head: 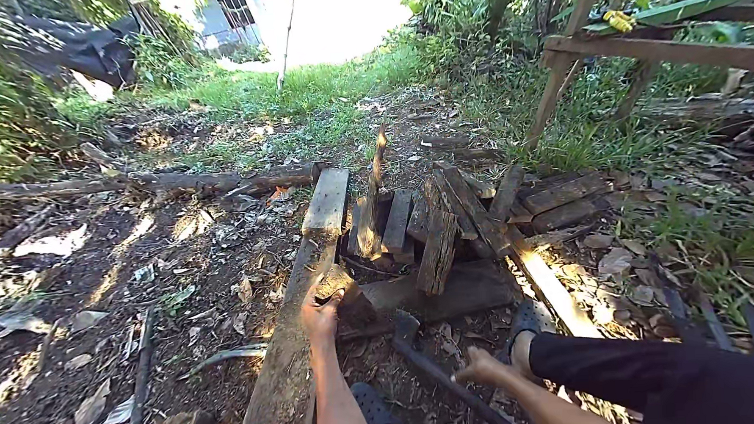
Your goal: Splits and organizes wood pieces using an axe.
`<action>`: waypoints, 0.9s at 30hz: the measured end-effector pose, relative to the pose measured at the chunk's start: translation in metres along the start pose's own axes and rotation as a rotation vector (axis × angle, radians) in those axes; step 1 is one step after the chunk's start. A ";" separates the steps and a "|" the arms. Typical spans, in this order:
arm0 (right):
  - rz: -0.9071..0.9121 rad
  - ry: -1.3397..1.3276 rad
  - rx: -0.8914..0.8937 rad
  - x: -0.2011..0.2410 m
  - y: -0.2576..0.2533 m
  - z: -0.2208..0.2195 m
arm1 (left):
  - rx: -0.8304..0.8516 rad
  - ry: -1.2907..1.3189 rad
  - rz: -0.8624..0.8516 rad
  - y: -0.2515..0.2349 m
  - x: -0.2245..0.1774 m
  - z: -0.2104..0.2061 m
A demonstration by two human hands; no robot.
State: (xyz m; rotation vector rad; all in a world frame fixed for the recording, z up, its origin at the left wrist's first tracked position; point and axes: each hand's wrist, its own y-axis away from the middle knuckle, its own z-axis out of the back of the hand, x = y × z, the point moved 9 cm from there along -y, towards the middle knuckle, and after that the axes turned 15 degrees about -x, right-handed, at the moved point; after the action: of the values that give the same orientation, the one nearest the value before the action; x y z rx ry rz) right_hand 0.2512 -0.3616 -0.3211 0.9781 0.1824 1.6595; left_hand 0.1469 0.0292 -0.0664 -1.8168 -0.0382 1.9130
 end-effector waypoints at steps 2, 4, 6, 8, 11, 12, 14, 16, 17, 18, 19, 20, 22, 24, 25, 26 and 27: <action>0.036 0.112 0.053 -0.007 0.024 -0.022 | -0.006 -0.039 0.007 -0.001 0.002 0.001; 0.082 0.233 0.100 -0.016 0.035 -0.039 | -0.001 -0.074 0.064 0.001 0.007 -0.001; 0.149 0.322 0.134 -0.016 0.044 -0.054 | 0.004 -0.104 0.099 0.005 0.008 -0.001; 0.162 0.346 0.091 -0.014 0.048 -0.058 | 0.023 -0.143 0.116 0.008 0.009 -0.002; 0.030 0.225 -0.006 -0.020 0.050 -0.048 | 0.041 -0.147 0.119 0.009 0.014 -0.005; -0.006 0.184 -0.038 -0.021 0.052 -0.041 | 0.051 -0.150 0.127 0.011 0.016 -0.006; -0.020 0.207 -0.107 -0.015 0.059 -0.021 | 0.080 -0.143 0.131 0.016 0.013 -0.006; 0.030 0.270 -0.163 -0.001 0.064 0.002 | 0.093 -0.124 0.102 0.009 0.013 -0.009; 0.064 0.267 -0.181 0.005 0.063 0.013 | 0.069 -0.138 0.105 -0.001 0.018 -0.012; 0.090 0.252 -0.174 0.010 0.063 0.022 | 0.048 -0.159 0.098 -0.009 0.022 -0.014; 0.110 0.227 -0.158 0.014 0.061 0.029 | 0.035 -0.171 0.087 -0.014 0.023 -0.014; 0.126 0.184 -0.137 0.019 0.058 0.034 | 0.023 -0.167 0.083 -0.019 0.024 -0.013; 0.134 0.031 -0.064 0.027 0.058 0.041 | 0.000 -0.095 0.110 -0.024 0.023 -0.006; 0.055 -0.234 0.051 0.037 0.069 0.042 | -0.060 0.033 0.195 -0.026 0.022 0.005; 0.005 -0.364 0.089 0.043 0.074 0.043 | -0.112 0.098 0.248 -0.027 0.021 0.012; -0.031 -0.473 0.112 0.049 0.077 0.044 | -0.171 0.154 0.307 -0.026 0.021 0.021; -0.050 -0.556 0.119 0.055 0.079 0.045 | -0.230 0.202 0.362 -0.025 0.024 0.030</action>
State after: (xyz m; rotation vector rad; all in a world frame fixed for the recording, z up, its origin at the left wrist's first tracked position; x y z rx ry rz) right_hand 0.2226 -0.3579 -0.2189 1.4724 -0.0691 1.2851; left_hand 0.1273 0.0694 -0.0768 -2.2938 0.1555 2.0170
